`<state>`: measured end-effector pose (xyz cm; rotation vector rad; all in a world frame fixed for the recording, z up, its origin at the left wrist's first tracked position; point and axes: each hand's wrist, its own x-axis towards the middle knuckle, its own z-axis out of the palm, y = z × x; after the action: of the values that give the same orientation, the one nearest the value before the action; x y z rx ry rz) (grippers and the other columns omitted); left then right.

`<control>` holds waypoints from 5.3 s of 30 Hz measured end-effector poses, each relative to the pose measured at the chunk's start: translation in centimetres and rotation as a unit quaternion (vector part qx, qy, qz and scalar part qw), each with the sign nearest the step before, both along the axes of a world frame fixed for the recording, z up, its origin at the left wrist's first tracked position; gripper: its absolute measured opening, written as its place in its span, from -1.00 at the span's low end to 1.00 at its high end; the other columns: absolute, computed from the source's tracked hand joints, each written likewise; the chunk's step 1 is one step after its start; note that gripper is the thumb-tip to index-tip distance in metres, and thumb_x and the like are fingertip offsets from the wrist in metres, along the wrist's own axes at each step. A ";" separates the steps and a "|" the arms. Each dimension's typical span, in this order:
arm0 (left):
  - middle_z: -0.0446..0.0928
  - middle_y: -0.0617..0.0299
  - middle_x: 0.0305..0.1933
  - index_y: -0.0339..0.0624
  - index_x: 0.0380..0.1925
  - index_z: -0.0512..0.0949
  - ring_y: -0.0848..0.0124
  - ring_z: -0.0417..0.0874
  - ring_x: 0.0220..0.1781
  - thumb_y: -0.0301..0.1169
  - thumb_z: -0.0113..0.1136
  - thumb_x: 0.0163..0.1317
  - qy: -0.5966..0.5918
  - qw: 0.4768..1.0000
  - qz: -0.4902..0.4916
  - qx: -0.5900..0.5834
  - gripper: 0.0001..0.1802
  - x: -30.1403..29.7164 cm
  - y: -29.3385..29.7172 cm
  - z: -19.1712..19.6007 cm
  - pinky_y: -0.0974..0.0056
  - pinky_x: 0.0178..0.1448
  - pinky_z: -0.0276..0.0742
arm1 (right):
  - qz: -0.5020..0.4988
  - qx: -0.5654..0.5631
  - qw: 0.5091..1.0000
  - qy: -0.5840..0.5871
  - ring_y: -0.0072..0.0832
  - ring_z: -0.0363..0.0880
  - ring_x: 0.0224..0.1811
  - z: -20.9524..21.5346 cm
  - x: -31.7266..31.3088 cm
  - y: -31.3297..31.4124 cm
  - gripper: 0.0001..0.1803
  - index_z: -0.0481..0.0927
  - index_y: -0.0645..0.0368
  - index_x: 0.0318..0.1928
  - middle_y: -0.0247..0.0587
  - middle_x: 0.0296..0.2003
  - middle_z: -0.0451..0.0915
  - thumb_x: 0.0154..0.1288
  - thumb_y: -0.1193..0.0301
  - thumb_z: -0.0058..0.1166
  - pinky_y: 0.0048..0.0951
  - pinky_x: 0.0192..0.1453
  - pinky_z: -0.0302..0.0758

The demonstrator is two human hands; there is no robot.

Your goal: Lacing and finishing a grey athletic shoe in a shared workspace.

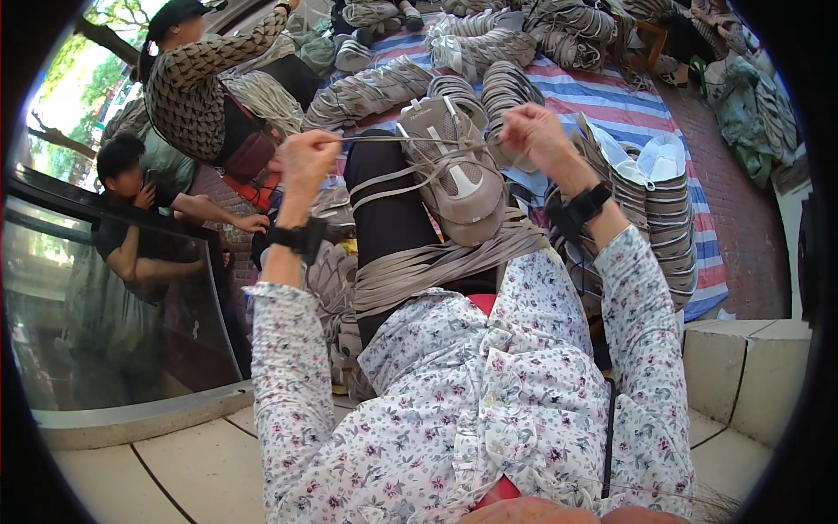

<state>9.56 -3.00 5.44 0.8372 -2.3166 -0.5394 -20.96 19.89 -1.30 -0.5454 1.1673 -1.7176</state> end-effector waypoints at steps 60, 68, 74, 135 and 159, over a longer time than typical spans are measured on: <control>0.63 0.32 -0.41 -0.27 -0.21 0.70 0.60 0.52 -0.51 -0.43 0.25 0.24 0.083 0.928 0.339 0.126 -0.82 32.6 -7.2 -3.4 0.53 -0.43 0.44 | 0.181 -0.008 0.757 0.628 -0.66 0.34 -0.58 6.4 5.8 -2.7 -0.92 0.59 0.28 -0.36 -0.39 -0.66 0.40 0.15 0.53 0.20 -0.52 -0.47 0.32; 0.64 0.31 -0.41 -0.26 -0.21 0.71 0.60 0.54 -0.51 -0.42 0.26 0.23 0.065 0.929 0.346 0.114 -0.82 34.4 -7.0 -3.2 0.53 -0.44 0.44 | 0.189 0.075 0.820 0.535 -0.73 0.40 -0.48 4.6 3.7 -3.4 -0.83 0.62 0.31 -0.39 -0.46 -0.58 0.47 0.26 0.44 0.19 -0.58 -0.40 0.36; 0.65 0.34 -0.41 -0.23 -0.22 0.72 0.62 0.55 -0.50 -0.37 0.28 0.21 0.032 0.925 0.371 0.082 -0.79 37.0 -7.2 -1.8 0.51 -0.41 0.46 | 0.254 0.069 0.862 0.433 -0.72 0.40 -0.35 4.8 2.0 -2.8 -0.81 0.62 0.29 -0.40 -0.45 -0.43 0.48 0.28 0.40 0.15 -0.63 -0.22 0.36; 0.51 0.11 -0.45 -0.28 -0.40 0.69 0.29 0.55 -0.39 -0.44 0.34 0.02 -0.020 0.978 -0.201 0.052 -0.85 -2.6 5.3 -1.4 0.22 -0.27 0.46 | -0.095 -0.084 0.988 0.092 -0.41 0.54 -0.36 3.5 -11.4 -1.3 -0.70 0.42 0.41 0.00 -0.11 -0.35 0.52 0.24 0.71 0.05 -0.52 -0.25 0.55; 0.51 0.00 -0.25 -0.27 -0.29 0.48 0.07 0.62 -0.23 -0.53 0.26 0.07 0.028 0.992 -0.123 -0.003 -0.79 -5.7 8.8 -3.0 0.08 -0.19 0.52 | -0.031 -0.065 0.797 0.599 -0.40 0.51 -0.12 3.5 5.0 -0.9 -0.77 0.68 0.07 -0.18 -0.26 -0.22 0.50 0.12 0.56 0.20 -0.41 -0.05 0.46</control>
<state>3.83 5.81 2.41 0.5294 -2.3826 -0.6501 -15.99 18.97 2.23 -1.8649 1.9041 -1.4325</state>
